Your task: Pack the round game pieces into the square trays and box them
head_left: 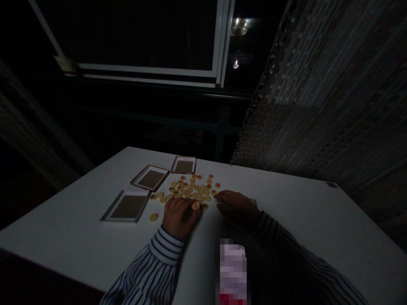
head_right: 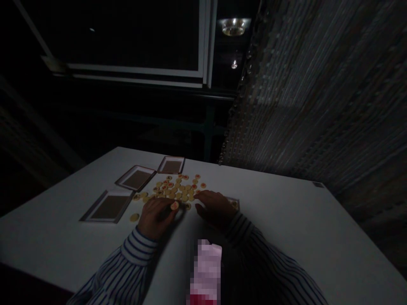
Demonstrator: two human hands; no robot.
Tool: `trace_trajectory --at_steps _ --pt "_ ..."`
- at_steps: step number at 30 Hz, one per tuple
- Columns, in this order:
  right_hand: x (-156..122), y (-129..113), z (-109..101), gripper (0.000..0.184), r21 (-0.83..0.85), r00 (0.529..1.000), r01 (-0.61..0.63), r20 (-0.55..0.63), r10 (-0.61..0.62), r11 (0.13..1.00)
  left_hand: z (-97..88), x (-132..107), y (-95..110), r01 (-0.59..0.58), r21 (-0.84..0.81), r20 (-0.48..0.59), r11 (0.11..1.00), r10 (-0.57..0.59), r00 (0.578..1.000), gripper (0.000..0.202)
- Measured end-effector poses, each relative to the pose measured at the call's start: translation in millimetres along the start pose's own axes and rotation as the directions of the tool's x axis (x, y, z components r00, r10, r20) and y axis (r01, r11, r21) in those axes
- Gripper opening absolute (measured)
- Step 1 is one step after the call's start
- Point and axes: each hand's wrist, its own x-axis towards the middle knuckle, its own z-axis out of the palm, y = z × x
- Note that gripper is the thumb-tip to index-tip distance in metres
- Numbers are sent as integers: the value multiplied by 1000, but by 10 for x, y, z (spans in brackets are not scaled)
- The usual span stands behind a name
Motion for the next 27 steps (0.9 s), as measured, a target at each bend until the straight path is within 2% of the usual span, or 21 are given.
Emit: trace_trajectory --at_steps 6,17,27 --pt "-85 87 -77 32 44 999 -35 -8 35 998 49 51 115 -14 -15 20 1000 14 1000 20" --pt "-238 223 -98 29 90 992 -122 -28 125 988 185 131 357 11 -74 36 997 -8 999 17" --pt "-314 305 -110 29 107 991 -110 -63 117 988 303 177 460 12 -117 78 993 -3 997 17"
